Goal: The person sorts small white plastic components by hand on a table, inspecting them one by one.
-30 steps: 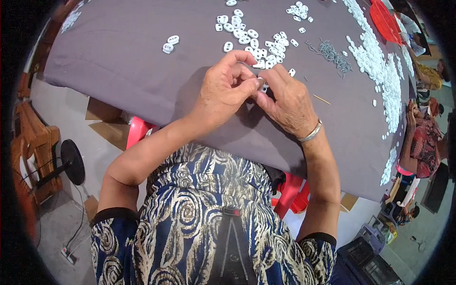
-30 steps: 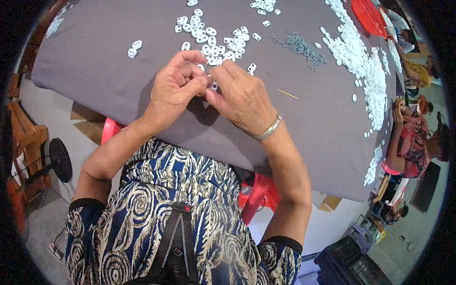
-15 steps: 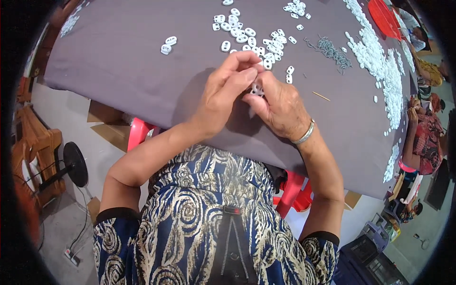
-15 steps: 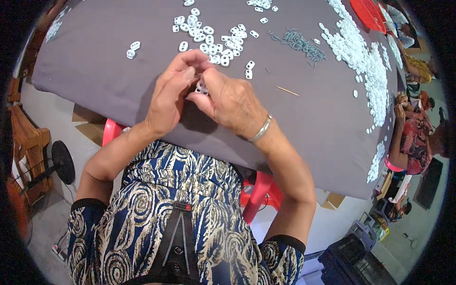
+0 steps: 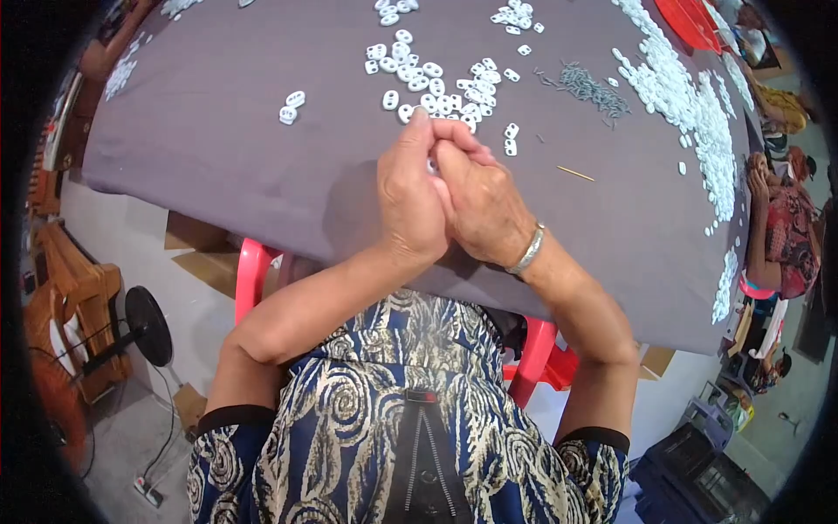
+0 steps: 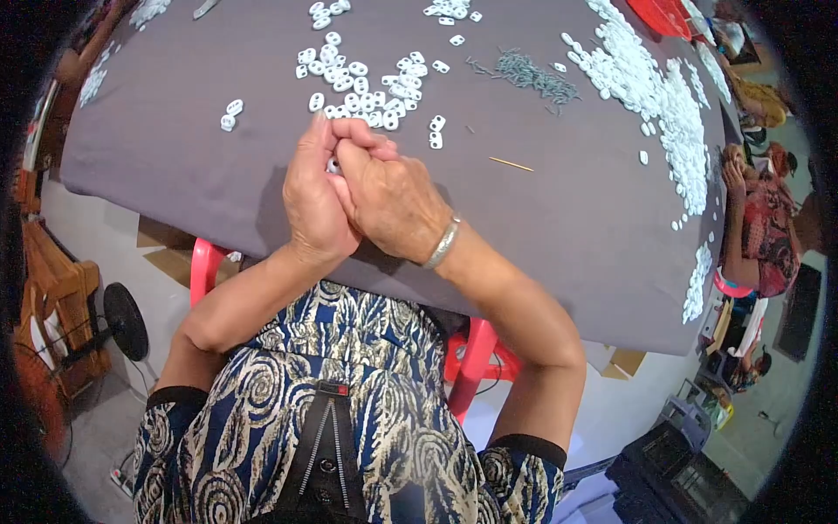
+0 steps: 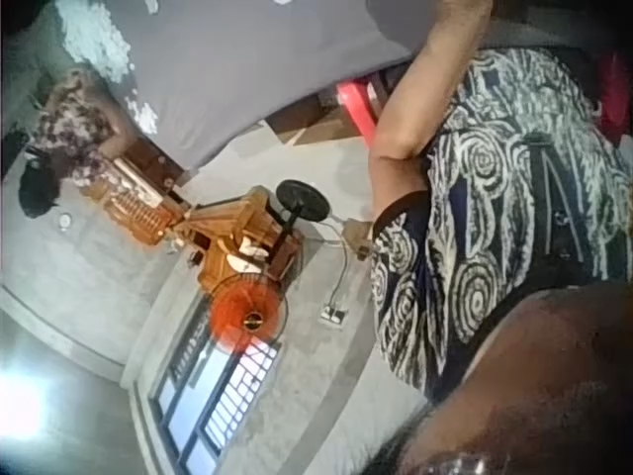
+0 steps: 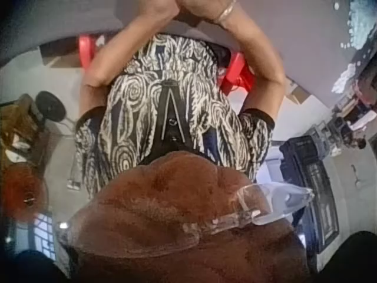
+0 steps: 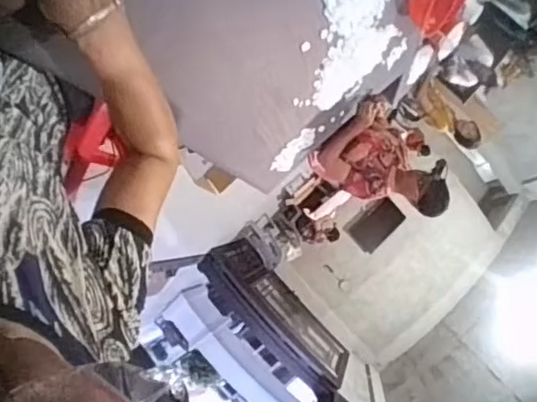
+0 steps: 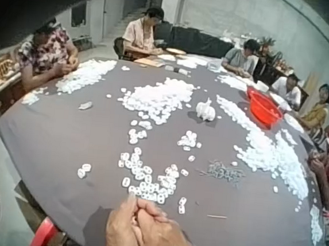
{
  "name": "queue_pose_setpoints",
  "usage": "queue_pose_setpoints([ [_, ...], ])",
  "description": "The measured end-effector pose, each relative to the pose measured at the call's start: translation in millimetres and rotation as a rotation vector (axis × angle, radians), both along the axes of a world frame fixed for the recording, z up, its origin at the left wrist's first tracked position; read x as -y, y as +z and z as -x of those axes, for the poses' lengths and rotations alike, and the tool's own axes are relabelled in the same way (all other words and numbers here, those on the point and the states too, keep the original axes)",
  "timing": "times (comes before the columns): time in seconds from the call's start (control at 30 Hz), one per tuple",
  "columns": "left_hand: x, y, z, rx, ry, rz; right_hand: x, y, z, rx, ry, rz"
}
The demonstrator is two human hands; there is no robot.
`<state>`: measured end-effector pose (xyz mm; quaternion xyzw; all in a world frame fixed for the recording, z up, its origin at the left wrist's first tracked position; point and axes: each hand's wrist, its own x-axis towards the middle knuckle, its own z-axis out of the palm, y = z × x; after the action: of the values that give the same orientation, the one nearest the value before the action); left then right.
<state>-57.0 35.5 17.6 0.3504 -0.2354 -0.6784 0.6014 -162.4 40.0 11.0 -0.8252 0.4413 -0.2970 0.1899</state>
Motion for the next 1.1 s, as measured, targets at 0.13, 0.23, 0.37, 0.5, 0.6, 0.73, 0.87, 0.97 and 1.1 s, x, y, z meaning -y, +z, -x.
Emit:
queue_pose_setpoints([
  [0.13,3,-8,-1,-0.074,-0.051,-0.002,2,-2,-2,-0.015,-0.025,-0.057],
  [0.23,6,-6,-1,-0.080,-0.042,-0.028,6,1,-2,0.006,-0.005,-0.123],
  [0.37,16,-7,1,-0.150,-0.013,-0.094,12,2,-3,-0.030,-0.037,-0.159],
  [0.5,25,-9,1,-0.135,-0.030,-0.101,17,1,-2,0.009,0.002,-0.057],
  [0.6,27,-6,1,-0.160,-0.065,-0.126,18,-1,-3,-0.038,-0.079,-0.084],
  [0.73,17,-3,-8,-0.109,-0.055,-0.098,14,-4,-6,-0.056,-0.124,-0.014],
  [0.87,2,-3,-28,0.385,-0.132,0.033,12,-7,-1,0.023,-0.194,0.046],
  [0.97,-4,-7,-35,0.491,-0.116,0.200,8,-8,1,0.033,-0.169,0.032],
  [1.1,-1,-9,-43,0.654,-0.153,0.243,12,-4,3,0.155,-0.060,0.016],
])
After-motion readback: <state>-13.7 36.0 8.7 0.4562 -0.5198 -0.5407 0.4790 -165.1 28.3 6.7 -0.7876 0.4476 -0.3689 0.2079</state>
